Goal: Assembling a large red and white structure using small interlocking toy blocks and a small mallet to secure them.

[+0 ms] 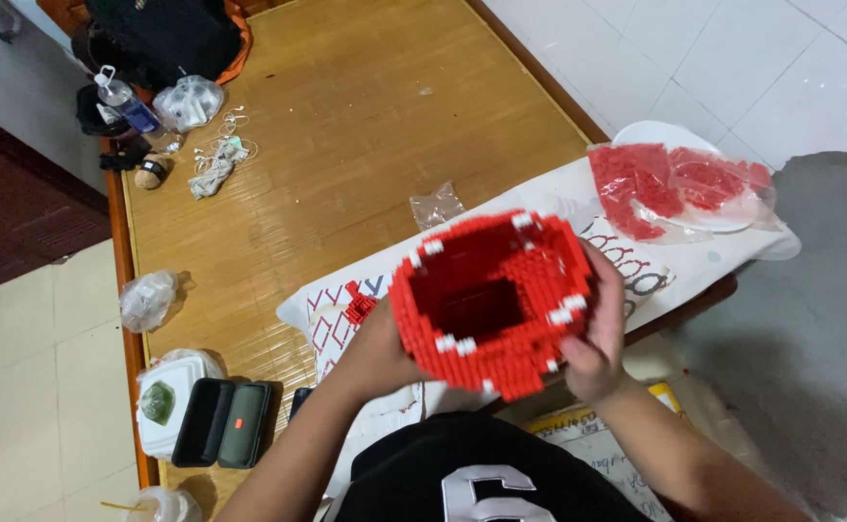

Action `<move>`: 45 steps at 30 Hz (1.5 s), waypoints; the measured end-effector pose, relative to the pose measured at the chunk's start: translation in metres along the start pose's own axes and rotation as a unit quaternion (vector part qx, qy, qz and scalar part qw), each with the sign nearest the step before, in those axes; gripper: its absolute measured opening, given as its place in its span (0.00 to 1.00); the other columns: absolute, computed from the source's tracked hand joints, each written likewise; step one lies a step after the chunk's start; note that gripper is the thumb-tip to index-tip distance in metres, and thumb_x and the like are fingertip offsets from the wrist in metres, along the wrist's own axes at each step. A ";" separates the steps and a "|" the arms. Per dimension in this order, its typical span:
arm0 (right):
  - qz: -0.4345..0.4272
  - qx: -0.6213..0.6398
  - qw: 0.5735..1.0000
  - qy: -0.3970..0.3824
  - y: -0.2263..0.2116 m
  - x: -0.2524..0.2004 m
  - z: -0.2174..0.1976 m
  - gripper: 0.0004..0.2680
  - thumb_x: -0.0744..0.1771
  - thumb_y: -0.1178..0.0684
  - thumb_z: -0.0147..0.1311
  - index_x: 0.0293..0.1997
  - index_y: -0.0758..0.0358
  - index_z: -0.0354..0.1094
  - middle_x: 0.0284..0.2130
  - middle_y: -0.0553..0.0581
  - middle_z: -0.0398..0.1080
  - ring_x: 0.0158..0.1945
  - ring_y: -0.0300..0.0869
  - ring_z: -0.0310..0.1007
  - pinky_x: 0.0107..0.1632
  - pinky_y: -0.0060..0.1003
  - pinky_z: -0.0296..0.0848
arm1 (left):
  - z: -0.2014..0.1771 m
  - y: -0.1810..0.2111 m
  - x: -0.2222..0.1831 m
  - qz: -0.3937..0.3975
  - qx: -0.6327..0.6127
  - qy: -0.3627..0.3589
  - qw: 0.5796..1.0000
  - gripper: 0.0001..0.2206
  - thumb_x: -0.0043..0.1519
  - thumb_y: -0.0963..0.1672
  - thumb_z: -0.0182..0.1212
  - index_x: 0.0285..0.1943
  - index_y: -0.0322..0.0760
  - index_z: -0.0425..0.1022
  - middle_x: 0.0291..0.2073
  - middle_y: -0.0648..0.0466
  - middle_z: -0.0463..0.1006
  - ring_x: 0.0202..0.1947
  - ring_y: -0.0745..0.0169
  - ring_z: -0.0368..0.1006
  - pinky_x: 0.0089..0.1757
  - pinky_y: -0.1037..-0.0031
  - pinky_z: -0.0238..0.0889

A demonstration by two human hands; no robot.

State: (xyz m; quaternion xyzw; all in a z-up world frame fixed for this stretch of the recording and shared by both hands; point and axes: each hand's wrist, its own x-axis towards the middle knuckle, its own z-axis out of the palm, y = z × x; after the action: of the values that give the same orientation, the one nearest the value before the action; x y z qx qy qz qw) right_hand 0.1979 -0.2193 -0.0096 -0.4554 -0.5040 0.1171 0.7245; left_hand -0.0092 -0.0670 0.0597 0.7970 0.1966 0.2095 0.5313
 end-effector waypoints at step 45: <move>-0.126 -0.396 0.908 -0.051 -0.018 0.064 0.039 0.27 0.65 0.33 0.42 0.65 0.63 0.63 0.69 0.70 0.54 0.72 0.62 0.56 0.69 0.57 0.58 | -0.022 -0.021 0.108 0.183 -0.269 -0.026 0.945 0.35 0.47 0.44 0.49 0.70 0.30 0.64 0.65 0.44 0.67 0.69 0.49 0.56 0.69 0.57 0.47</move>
State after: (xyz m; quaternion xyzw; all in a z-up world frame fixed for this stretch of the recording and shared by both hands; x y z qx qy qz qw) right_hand 0.1894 -0.1678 0.0471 -0.6311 -0.5984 -0.1616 0.4664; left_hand 0.0670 0.0146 0.0615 0.6516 -0.0306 0.3273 0.6836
